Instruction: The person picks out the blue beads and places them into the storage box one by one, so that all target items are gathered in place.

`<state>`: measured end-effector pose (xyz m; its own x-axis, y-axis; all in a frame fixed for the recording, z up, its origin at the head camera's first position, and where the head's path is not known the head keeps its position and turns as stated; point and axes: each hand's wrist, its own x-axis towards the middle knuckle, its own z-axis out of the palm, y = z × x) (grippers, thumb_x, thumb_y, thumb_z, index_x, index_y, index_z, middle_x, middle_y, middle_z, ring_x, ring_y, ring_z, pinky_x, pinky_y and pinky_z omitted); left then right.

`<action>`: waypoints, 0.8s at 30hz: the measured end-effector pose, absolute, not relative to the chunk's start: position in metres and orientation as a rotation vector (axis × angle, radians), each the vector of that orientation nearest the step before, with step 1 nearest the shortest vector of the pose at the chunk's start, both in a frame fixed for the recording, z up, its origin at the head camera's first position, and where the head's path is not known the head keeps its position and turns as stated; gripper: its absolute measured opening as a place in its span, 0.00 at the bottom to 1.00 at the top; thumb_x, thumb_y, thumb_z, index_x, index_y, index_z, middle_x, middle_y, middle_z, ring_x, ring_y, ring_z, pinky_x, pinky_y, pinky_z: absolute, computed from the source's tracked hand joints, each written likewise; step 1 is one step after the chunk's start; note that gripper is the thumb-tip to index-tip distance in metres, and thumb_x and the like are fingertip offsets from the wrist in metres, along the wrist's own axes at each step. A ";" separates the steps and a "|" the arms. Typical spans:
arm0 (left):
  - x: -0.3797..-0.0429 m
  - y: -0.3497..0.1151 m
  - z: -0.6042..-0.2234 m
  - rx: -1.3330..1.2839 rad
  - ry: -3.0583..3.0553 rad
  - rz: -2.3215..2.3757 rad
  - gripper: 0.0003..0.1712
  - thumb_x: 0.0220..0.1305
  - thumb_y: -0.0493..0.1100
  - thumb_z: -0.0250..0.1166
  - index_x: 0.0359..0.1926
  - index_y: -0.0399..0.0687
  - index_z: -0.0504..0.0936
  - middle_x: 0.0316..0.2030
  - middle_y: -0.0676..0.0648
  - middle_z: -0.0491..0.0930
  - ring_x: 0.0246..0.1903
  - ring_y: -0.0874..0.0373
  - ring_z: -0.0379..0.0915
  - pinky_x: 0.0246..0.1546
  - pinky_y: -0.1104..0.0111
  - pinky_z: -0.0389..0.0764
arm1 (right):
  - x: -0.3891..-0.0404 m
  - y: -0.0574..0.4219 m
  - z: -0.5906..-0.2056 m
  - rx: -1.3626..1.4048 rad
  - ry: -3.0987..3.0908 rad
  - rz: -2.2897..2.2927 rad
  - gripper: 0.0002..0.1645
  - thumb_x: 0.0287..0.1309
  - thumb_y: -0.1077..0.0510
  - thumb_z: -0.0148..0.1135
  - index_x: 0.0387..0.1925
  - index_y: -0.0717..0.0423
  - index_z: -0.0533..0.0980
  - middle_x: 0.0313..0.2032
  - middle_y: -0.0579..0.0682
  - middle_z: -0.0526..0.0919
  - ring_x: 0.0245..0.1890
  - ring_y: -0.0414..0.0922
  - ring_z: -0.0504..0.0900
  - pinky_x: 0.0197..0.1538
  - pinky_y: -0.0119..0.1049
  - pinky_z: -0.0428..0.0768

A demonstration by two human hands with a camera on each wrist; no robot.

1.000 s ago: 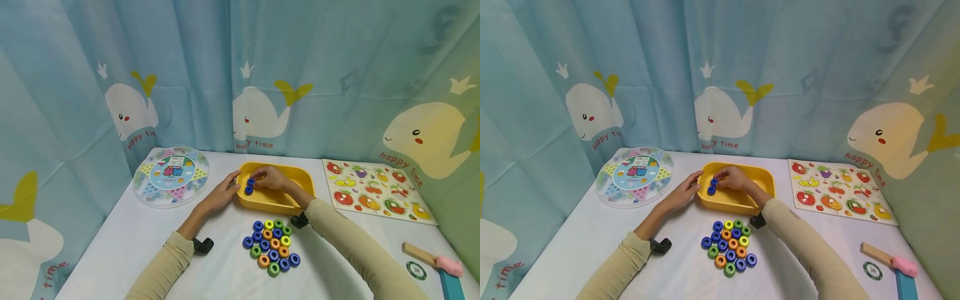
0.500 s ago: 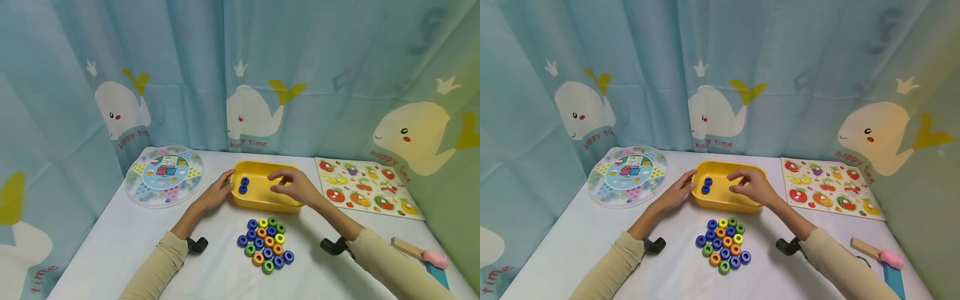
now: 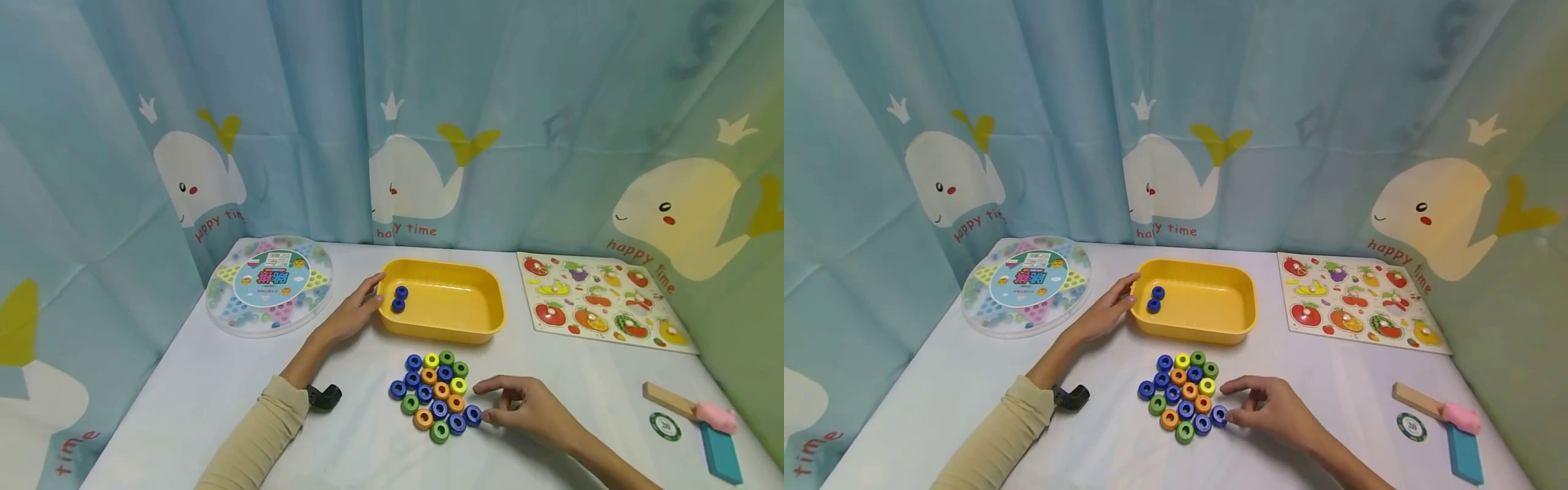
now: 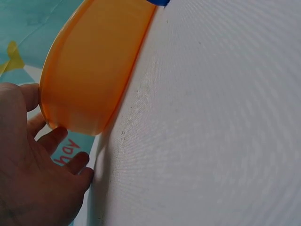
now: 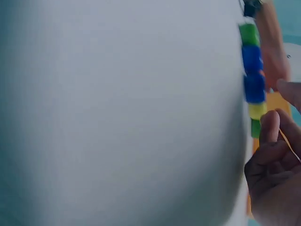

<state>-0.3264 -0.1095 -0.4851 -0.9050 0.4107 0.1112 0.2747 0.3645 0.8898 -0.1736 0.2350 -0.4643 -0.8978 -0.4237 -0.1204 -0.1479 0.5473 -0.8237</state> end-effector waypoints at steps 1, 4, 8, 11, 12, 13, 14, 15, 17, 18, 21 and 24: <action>-0.326 -0.109 -0.485 0.630 2.483 1.582 0.29 0.71 0.49 0.48 0.70 0.63 0.53 0.69 0.57 0.50 0.67 0.56 0.46 0.65 0.58 0.52 | -0.170 0.235 -0.467 -0.456 2.486 -1.271 0.21 0.45 0.49 0.72 0.44 0.46 0.81 0.26 0.47 0.80 0.22 0.41 0.75 0.26 0.32 0.74; -0.326 -0.109 -0.485 0.630 2.486 1.580 0.29 0.71 0.49 0.48 0.71 0.62 0.53 0.69 0.57 0.50 0.67 0.56 0.47 0.65 0.58 0.52 | -0.162 0.232 -0.474 -0.411 2.535 -1.217 0.20 0.43 0.47 0.72 0.42 0.42 0.81 0.26 0.43 0.79 0.22 0.39 0.75 0.25 0.31 0.74; -0.326 -0.108 -0.485 0.631 2.497 1.578 0.29 0.71 0.48 0.48 0.71 0.61 0.54 0.69 0.57 0.51 0.67 0.57 0.47 0.65 0.59 0.52 | -0.159 0.229 -0.476 -0.423 2.601 -1.157 0.20 0.42 0.45 0.72 0.41 0.38 0.81 0.31 0.38 0.81 0.23 0.39 0.75 0.25 0.30 0.74; -0.326 -0.108 -0.485 0.634 2.497 1.580 0.29 0.71 0.48 0.48 0.70 0.62 0.54 0.69 0.57 0.51 0.67 0.57 0.47 0.65 0.59 0.52 | -0.159 0.228 -0.476 -0.483 2.616 -1.132 0.20 0.43 0.44 0.72 0.42 0.38 0.81 0.33 0.36 0.81 0.23 0.38 0.75 0.26 0.30 0.74; -0.325 -0.108 -0.485 0.631 2.497 1.579 0.29 0.71 0.48 0.48 0.70 0.62 0.54 0.69 0.57 0.51 0.67 0.57 0.47 0.65 0.59 0.52 | -0.159 0.228 -0.476 -0.501 2.614 -1.131 0.19 0.44 0.44 0.72 0.42 0.38 0.81 0.33 0.36 0.81 0.23 0.38 0.75 0.26 0.30 0.75; -0.325 -0.109 -0.485 0.631 2.495 1.581 0.29 0.71 0.49 0.48 0.70 0.62 0.54 0.69 0.57 0.51 0.67 0.57 0.47 0.65 0.59 0.52 | -0.159 0.228 -0.476 -0.516 2.614 -1.131 0.19 0.44 0.44 0.71 0.42 0.38 0.81 0.34 0.36 0.81 0.23 0.37 0.75 0.26 0.30 0.75; -0.325 -0.109 -0.485 0.630 2.493 1.580 0.29 0.71 0.49 0.48 0.70 0.61 0.54 0.69 0.57 0.51 0.67 0.57 0.47 0.65 0.59 0.52 | -0.159 0.228 -0.476 -0.528 2.612 -1.132 0.19 0.44 0.44 0.71 0.42 0.38 0.81 0.34 0.36 0.81 0.23 0.37 0.75 0.26 0.30 0.75; -0.325 -0.109 -0.485 0.633 2.491 1.580 0.29 0.71 0.49 0.48 0.70 0.61 0.54 0.69 0.56 0.51 0.67 0.56 0.47 0.65 0.58 0.52 | -0.159 0.228 -0.477 -0.540 2.611 -1.134 0.19 0.45 0.45 0.71 0.41 0.39 0.81 0.34 0.36 0.81 0.23 0.37 0.75 0.26 0.30 0.75; -0.325 -0.108 -0.485 0.628 2.487 1.582 0.29 0.71 0.49 0.48 0.71 0.61 0.54 0.69 0.57 0.51 0.67 0.56 0.47 0.65 0.59 0.52 | -0.160 0.228 -0.477 -0.548 2.608 -1.134 0.18 0.45 0.45 0.71 0.41 0.39 0.81 0.33 0.36 0.81 0.23 0.38 0.75 0.26 0.30 0.75; -0.325 -0.108 -0.485 0.625 2.485 1.583 0.29 0.71 0.49 0.48 0.71 0.62 0.53 0.69 0.57 0.51 0.67 0.56 0.47 0.65 0.58 0.52 | -0.160 0.229 -0.476 -0.542 2.607 -1.130 0.18 0.45 0.44 0.71 0.41 0.39 0.81 0.33 0.36 0.81 0.23 0.38 0.75 0.26 0.30 0.75; -0.326 -0.109 -0.485 0.632 2.473 1.587 0.29 0.71 0.49 0.47 0.71 0.62 0.53 0.70 0.56 0.50 0.67 0.55 0.47 0.65 0.57 0.52 | -0.162 0.231 -0.469 -0.512 2.595 -1.123 0.18 0.44 0.44 0.71 0.40 0.38 0.81 0.32 0.36 0.81 0.24 0.38 0.75 0.26 0.30 0.74; -0.327 -0.109 -0.484 0.648 2.471 1.580 0.29 0.72 0.50 0.47 0.71 0.62 0.52 0.70 0.56 0.49 0.67 0.54 0.46 0.65 0.57 0.52 | -0.169 0.233 -0.449 -0.506 2.585 -1.162 0.18 0.44 0.44 0.71 0.40 0.38 0.81 0.32 0.39 0.81 0.24 0.39 0.75 0.25 0.31 0.74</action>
<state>-0.3271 -0.1092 -0.4841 -0.8978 0.4256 0.1129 0.2810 0.3564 0.8911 -0.1688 0.2333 -0.4494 -0.9049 -0.4151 -0.0939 -0.2055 0.6192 -0.7579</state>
